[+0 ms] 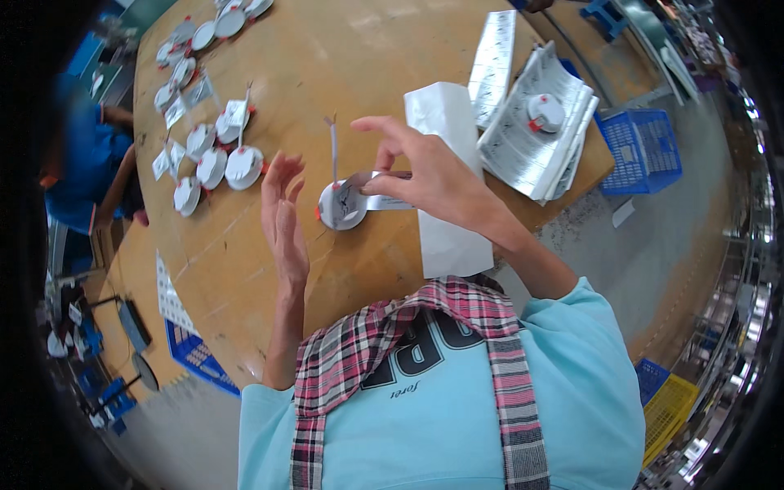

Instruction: Apply product specification labels to the back of circular LED light fixtures.

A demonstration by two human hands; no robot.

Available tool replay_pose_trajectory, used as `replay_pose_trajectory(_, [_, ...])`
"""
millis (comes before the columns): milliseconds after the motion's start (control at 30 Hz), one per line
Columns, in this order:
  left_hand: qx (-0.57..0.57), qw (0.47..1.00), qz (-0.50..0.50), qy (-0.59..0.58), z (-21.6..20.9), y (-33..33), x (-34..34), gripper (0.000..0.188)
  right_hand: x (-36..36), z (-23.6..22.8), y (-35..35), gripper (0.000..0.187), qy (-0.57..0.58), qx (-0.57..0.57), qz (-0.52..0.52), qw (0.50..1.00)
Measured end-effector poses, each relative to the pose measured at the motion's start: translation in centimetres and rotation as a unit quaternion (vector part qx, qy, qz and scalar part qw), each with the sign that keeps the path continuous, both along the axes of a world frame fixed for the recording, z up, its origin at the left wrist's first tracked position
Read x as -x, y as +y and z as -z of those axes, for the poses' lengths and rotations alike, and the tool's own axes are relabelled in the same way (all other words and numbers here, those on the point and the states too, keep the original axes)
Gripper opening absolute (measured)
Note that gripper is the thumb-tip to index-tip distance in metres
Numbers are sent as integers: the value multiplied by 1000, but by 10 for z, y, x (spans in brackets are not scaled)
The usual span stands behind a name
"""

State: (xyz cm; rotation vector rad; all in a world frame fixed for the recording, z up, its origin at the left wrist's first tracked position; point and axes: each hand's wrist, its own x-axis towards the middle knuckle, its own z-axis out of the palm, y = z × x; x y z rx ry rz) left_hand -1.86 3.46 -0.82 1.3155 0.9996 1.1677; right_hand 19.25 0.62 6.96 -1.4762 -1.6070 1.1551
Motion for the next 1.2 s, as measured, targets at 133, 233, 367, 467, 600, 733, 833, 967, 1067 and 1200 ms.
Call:
replay_pose_trajectory(133, [6,995,95,-41,-26,-17,-5,100,9,1,2,58,-35,-22,-12,999])
replay_pose_trajectory(233, [57,991,114,-41,-20,-16,-6,98,16,0,3,56,-45,-22,-19,999])
replay_pose_trajectory(367, [197,971,113,-76,-18,-5,-5,72,16,0,3,55,-8,-17,-38,999])
replay_pose_trajectory(467, [265,944,178,-86,-14,2,1,39,15,3,3,53,-12,-24,-46,999])
replay_pose_trajectory(600, [220,959,151,-94,-15,2,-1,18,10,7,4,47,-16,3,-35,999])
replay_pose_trajectory(733, [201,965,144,-89,-14,6,-1,17,4,28,5,40,-9,-51,-24,998])
replay_pose_trajectory(833, [194,967,147,-75,-14,10,-1,15,8,26,4,34,-45,-81,-11,996])
replay_pose_trajectory(967, [181,971,137,-83,-13,16,2,17,6,35,8,25,-79,-117,35,989])
replay_pose_trajectory(1067, [160,978,108,-75,-8,23,1,17,1,41,11,22,-73,-81,51,993])
replay_pose_trajectory(1200, [130,987,89,-42,4,37,-7,18,1,51,15,25,-55,-29,81,995])
